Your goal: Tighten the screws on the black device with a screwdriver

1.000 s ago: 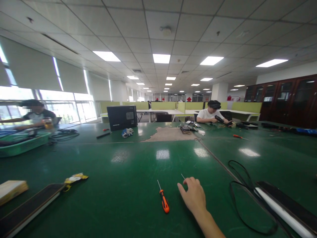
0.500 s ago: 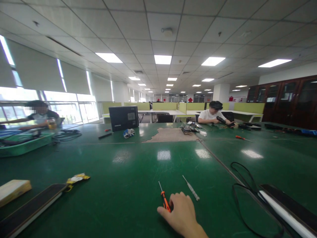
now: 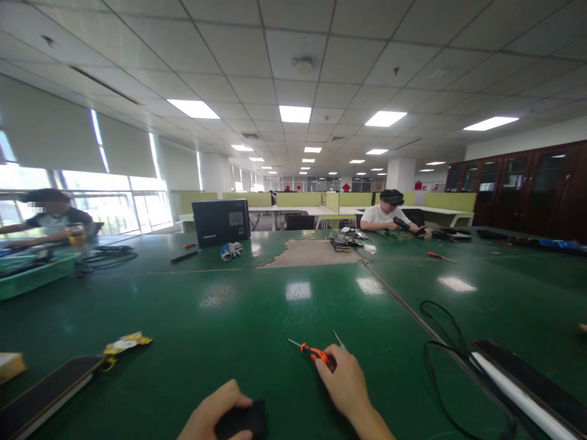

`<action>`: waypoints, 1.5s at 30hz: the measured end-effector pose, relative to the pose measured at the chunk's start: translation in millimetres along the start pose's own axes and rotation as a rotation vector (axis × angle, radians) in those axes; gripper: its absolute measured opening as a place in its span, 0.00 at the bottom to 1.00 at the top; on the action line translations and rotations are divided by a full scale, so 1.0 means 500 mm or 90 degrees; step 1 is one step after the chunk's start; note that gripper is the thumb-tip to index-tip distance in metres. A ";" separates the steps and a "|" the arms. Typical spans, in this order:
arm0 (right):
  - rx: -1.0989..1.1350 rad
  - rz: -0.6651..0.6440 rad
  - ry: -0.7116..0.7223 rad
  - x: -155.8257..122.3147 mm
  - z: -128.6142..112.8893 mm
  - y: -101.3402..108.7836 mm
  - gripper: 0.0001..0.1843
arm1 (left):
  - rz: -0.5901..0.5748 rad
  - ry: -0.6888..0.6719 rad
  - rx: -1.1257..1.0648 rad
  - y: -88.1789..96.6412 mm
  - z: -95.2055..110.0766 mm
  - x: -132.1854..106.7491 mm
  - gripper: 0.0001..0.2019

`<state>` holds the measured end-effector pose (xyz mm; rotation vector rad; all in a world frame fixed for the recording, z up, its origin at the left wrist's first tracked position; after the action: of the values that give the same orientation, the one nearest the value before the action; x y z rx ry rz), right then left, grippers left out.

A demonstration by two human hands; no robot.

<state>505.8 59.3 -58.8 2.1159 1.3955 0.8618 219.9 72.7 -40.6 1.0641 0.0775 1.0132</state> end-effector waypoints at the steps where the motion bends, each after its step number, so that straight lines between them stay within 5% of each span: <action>1: 0.054 0.012 0.002 0.004 0.007 0.005 0.15 | -0.011 0.011 -0.012 -0.015 0.009 0.020 0.11; 8: 0.463 0.139 -0.096 0.042 0.005 0.037 0.21 | -0.011 0.056 -0.067 -0.079 0.062 0.069 0.11; 14: 0.859 0.112 -0.063 0.088 -0.125 0.115 0.16 | 0.009 0.047 -0.109 -0.087 0.051 0.057 0.18; 18: 1.087 0.012 -0.064 0.081 -0.193 0.148 0.18 | 0.002 0.022 -0.148 -0.080 0.033 0.042 0.16; 27: 1.048 -0.177 -0.076 0.043 -0.223 0.057 0.21 | -0.040 0.042 -0.141 -0.083 0.047 0.038 0.17; 34: 0.993 -0.223 -0.088 0.034 -0.223 -0.005 0.21 | -0.039 0.026 -0.148 -0.091 0.046 0.044 0.17; 45: 1.001 -0.272 -0.059 0.037 -0.217 -0.007 0.20 | -0.058 0.006 -0.148 -0.094 0.043 0.044 0.17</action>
<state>431.4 81.5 19.0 2.3801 2.7744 -0.8550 274.0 69.1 -55.8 0.8370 0.0144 0.9208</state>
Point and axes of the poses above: each hand's wrist, its own x-axis towards the middle knuckle, its own y-axis out of the back of the hand, z = x × y, the point moved 2 cm from there along x, towards the middle knuckle, and after that the axes turned 3 degrees about -y, right-handed, at the moved point
